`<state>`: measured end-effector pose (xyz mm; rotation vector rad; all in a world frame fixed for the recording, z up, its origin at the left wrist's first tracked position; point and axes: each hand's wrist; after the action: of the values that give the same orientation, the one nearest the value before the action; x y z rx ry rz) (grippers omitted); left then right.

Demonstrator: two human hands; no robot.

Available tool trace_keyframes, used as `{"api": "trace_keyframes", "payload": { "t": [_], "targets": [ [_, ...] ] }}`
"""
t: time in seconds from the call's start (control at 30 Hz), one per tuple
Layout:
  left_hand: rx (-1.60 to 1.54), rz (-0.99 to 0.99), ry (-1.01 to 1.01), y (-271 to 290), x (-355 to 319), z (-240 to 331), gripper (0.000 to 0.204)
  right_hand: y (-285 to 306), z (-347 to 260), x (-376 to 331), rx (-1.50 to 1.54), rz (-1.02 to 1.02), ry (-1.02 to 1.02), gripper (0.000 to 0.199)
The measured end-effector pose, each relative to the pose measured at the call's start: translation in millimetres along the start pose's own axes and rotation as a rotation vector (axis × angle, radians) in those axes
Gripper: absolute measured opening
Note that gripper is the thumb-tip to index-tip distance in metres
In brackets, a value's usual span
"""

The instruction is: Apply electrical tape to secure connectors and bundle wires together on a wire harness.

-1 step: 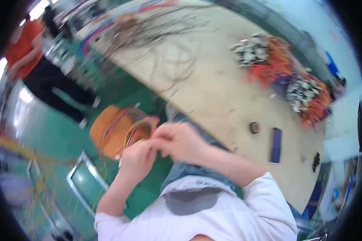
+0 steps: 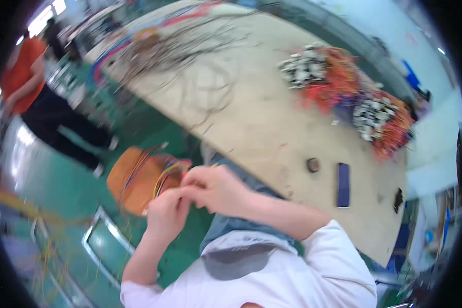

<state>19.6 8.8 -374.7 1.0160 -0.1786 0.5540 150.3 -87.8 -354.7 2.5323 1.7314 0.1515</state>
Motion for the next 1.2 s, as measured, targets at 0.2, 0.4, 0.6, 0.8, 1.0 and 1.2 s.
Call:
{"api": "trace_keyframes", "payload": {
  "t": [0.2, 0.4, 0.6, 0.8, 1.0, 1.2],
  "targets": [
    [-0.081, 0.102, 0.033, -18.3, -4.9, -3.9, 0.006, 10.8, 7.8, -4.1, -0.115, 0.005, 0.118, 0.024],
    [0.074, -0.137, -0.073, -28.8, 3.7, 3.6, 0.010, 25.3, 30.4, -30.7, -0.369, 0.044, -0.192, 0.018],
    [0.180, -0.421, -0.104, -26.9, 1.3, 22.0, 0.015, 41.4, 18.3, -23.2, -0.753, -0.336, -0.240, 0.012],
    [0.421, -0.373, -0.412, -32.3, 6.6, 22.4, 0.014, 52.5, -13.5, -6.0, -0.310, -0.430, -0.882, 0.009],
    [0.595, -0.334, -0.479, -33.9, 30.1, 26.0, 0.009, 64.2, -9.7, 2.2, -0.347, -0.342, -0.901, 0.014],
    [0.463, -0.303, -0.359, -21.8, 31.5, 18.3, 0.010, 62.6, -14.7, -0.1, -0.821, -0.453, -0.100, 0.010]
  ]
}}
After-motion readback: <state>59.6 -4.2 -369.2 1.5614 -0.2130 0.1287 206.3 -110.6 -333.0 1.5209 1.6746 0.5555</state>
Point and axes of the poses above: each hand's wrist, its own x-axis towards the middle knuckle, its own y-axis out of the back of the hand, z = x × y, and after that the axes turned 5 degrees about x, right-handed
